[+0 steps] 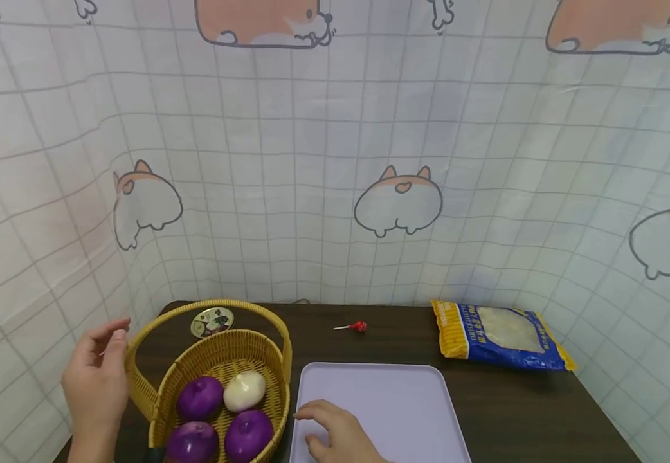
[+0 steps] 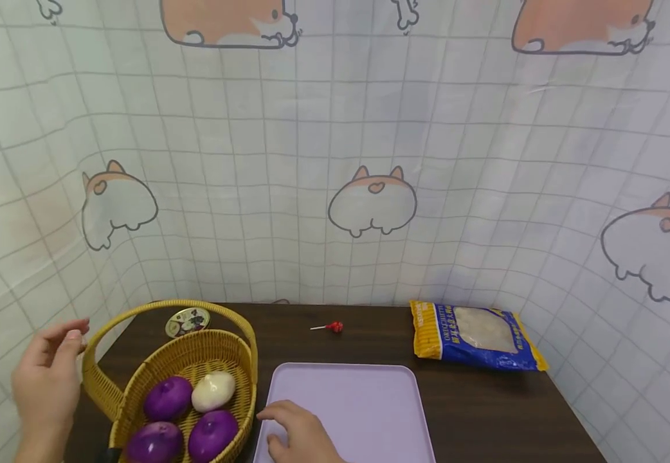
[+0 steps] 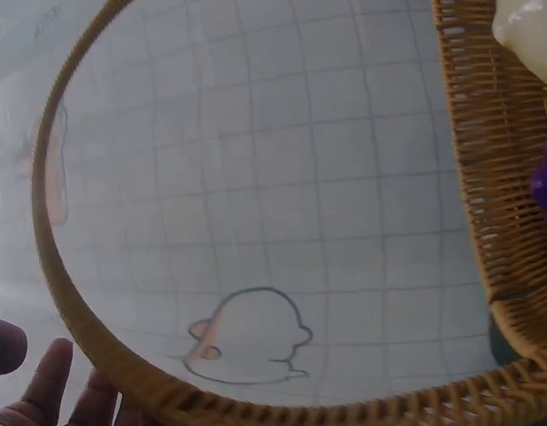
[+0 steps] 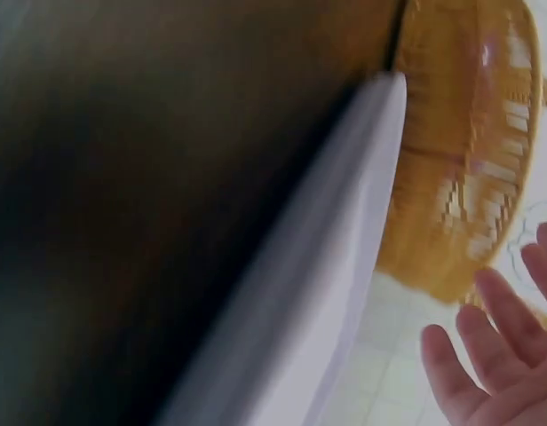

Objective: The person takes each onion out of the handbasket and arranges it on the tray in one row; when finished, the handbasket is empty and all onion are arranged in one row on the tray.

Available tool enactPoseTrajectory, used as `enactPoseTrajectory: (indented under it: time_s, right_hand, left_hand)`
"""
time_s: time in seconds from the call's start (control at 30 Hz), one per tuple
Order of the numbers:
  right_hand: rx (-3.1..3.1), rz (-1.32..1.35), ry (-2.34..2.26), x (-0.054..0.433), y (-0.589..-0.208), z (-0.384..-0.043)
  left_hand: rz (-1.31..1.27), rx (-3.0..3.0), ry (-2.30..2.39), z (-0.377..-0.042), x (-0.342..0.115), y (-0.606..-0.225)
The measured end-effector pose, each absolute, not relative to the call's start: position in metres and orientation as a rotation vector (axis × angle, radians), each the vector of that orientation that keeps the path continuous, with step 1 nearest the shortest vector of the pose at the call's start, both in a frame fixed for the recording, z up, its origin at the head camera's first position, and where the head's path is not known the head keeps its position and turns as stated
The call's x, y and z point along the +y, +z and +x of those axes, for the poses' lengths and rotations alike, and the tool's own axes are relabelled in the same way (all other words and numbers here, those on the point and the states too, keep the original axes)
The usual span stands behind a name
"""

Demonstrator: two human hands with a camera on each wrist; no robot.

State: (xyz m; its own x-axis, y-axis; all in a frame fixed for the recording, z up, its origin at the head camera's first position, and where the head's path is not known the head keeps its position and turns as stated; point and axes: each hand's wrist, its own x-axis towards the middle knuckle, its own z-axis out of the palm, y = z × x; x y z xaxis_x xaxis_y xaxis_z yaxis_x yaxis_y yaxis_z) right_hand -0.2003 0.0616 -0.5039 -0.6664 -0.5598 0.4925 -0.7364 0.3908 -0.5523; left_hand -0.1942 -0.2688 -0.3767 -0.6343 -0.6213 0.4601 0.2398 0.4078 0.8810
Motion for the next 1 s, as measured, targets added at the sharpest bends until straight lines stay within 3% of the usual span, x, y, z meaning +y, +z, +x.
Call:
enactPoseTrajectory:
  time_s: [0.17, 0.5, 0.77, 1.0]
  right_hand:
    - [-2.325, 1.115, 1.196, 0.045, -0.513, -0.198]
    - [-2.288, 1.08, 1.142, 0.021, -0.502, -0.202]
    - [-2.336, 1.165, 0.93, 0.003, -0.499, -0.212]
    - [-2.368, 1.164, 0.883, 0.002, -0.503, -0.223]
  left_hand:
    - [0.328, -1.817, -1.903, -0.196, -0.299, -0.406]
    - [-0.208, -1.76, -2.61, -0.21, -0.332, -0.461]
    - [-0.691, -1.419, -3.084, -0.215, -0.344, -0.471]
    - [-1.105, -1.404, -3.147, -0.215, -0.347, -0.475]
